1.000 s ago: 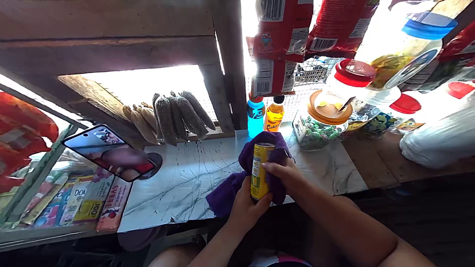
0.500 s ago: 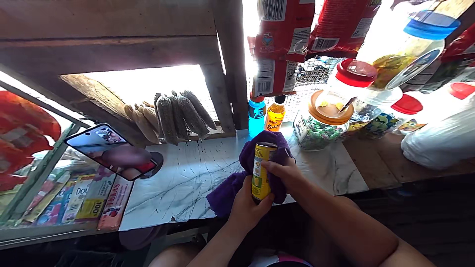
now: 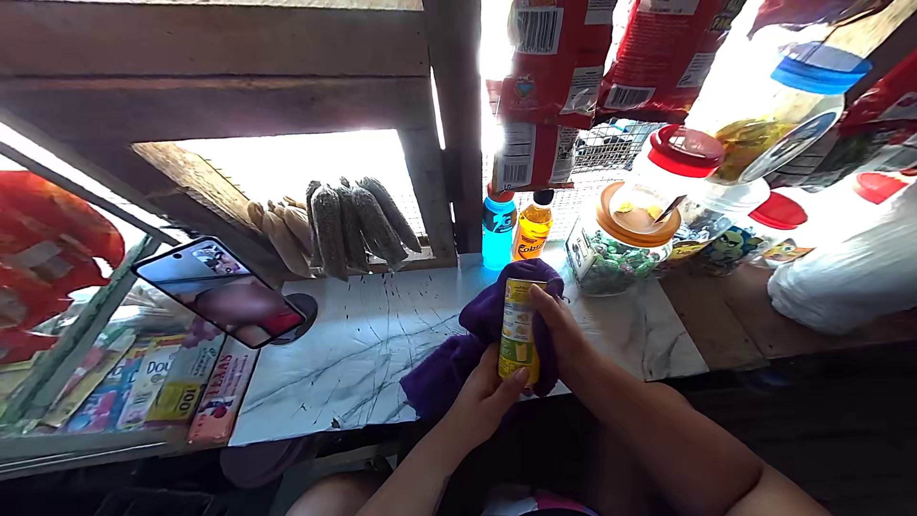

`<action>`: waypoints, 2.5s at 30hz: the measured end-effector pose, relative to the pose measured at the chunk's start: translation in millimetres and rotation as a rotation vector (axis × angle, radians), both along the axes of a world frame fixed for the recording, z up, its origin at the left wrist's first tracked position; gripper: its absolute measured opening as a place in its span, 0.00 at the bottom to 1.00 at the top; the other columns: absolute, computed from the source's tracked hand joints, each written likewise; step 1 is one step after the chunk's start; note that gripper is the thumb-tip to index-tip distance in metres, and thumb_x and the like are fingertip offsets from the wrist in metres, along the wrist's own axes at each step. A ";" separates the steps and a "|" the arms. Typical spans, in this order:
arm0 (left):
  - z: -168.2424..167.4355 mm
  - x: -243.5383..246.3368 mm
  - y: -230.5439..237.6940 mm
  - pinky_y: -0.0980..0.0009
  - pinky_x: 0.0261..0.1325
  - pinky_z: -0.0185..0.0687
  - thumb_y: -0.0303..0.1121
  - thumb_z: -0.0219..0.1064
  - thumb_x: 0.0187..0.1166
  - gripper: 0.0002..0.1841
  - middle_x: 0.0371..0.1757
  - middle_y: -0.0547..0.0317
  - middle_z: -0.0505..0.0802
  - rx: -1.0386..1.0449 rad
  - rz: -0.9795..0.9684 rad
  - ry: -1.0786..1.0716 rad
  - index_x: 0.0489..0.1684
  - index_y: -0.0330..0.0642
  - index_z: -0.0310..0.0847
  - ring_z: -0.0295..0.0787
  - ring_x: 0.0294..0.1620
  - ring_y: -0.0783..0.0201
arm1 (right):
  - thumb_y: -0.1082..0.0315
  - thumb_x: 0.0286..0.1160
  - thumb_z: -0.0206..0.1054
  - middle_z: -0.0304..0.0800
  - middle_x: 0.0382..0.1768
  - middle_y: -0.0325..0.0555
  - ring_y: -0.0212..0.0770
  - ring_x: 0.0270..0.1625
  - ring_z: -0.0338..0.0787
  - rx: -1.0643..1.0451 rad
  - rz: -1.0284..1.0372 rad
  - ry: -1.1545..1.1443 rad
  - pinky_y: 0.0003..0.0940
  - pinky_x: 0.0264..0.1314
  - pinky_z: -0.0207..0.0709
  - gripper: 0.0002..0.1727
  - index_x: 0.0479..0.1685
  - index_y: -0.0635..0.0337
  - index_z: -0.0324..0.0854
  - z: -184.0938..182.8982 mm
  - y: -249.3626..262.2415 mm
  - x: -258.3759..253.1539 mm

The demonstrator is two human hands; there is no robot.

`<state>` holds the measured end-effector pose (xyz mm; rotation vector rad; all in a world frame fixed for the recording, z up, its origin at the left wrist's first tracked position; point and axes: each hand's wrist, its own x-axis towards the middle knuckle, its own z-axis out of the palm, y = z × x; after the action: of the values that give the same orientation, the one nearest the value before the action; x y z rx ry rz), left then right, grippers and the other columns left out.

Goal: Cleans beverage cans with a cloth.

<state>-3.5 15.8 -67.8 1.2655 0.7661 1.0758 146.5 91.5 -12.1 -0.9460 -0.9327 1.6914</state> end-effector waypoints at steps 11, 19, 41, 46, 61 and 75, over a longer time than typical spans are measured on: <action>-6.8 -14.0 7.4 0.74 0.72 0.79 0.39 0.50 0.91 0.30 0.62 0.44 0.86 0.247 0.368 0.261 0.77 0.15 0.55 0.84 0.63 0.75 | 0.39 0.89 0.44 0.88 0.62 0.63 0.42 0.72 0.82 0.739 0.219 -0.563 0.42 0.83 0.66 0.41 0.64 0.76 0.80 -36.8 -35.2 -13.4; 8.0 -23.2 9.8 0.74 0.81 0.69 0.38 0.40 0.94 0.30 0.77 0.41 0.75 0.052 0.489 0.106 0.84 0.19 0.43 0.74 0.76 0.73 | 0.32 0.87 0.38 0.73 0.79 0.72 0.61 0.88 0.65 1.044 0.227 -0.656 0.54 0.92 0.51 0.48 0.74 0.73 0.76 -47.0 -39.7 -22.9; 3.5 -15.0 8.5 0.59 0.80 0.73 0.47 0.63 0.84 0.33 0.78 0.32 0.78 0.679 0.513 0.725 0.82 0.31 0.69 0.77 0.79 0.51 | 0.63 0.78 0.68 0.91 0.48 0.37 0.27 0.51 0.91 0.419 0.044 -0.095 0.31 0.61 0.86 0.25 0.66 0.69 0.69 -16.6 -9.0 -5.8; 8.4 -30.3 13.9 0.55 0.83 0.67 0.59 0.75 0.69 0.44 0.84 0.38 0.71 0.636 0.579 0.600 0.84 0.44 0.67 0.67 0.85 0.51 | 0.60 0.82 0.57 0.92 0.42 0.40 0.32 0.45 0.93 0.052 0.194 0.051 0.32 0.54 0.88 0.20 0.67 0.62 0.70 2.1 11.8 11.7; 1.4 -39.5 14.7 0.48 0.87 0.56 0.62 0.86 0.46 0.69 0.89 0.38 0.59 0.695 0.645 0.621 0.94 0.61 0.37 0.55 0.90 0.46 | 0.69 0.87 0.56 0.94 0.38 0.37 0.30 0.43 0.94 0.050 0.353 0.018 0.31 0.54 0.89 0.07 0.54 0.60 0.75 -6.8 -1.2 -8.7; -1.5 -37.2 15.8 0.39 0.90 0.47 0.73 0.78 0.49 0.71 0.94 0.36 0.49 0.636 0.595 0.680 0.96 0.50 0.37 0.45 0.94 0.40 | 0.68 0.76 0.67 0.93 0.38 0.43 0.35 0.41 0.95 -0.020 0.305 0.106 0.34 0.51 0.90 0.17 0.59 0.63 0.70 -7.0 -4.9 -10.0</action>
<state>-40.7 31.6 -69.4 2.0743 1.4464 1.4427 136.6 86.6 -19.1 -0.7464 -1.0292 1.9896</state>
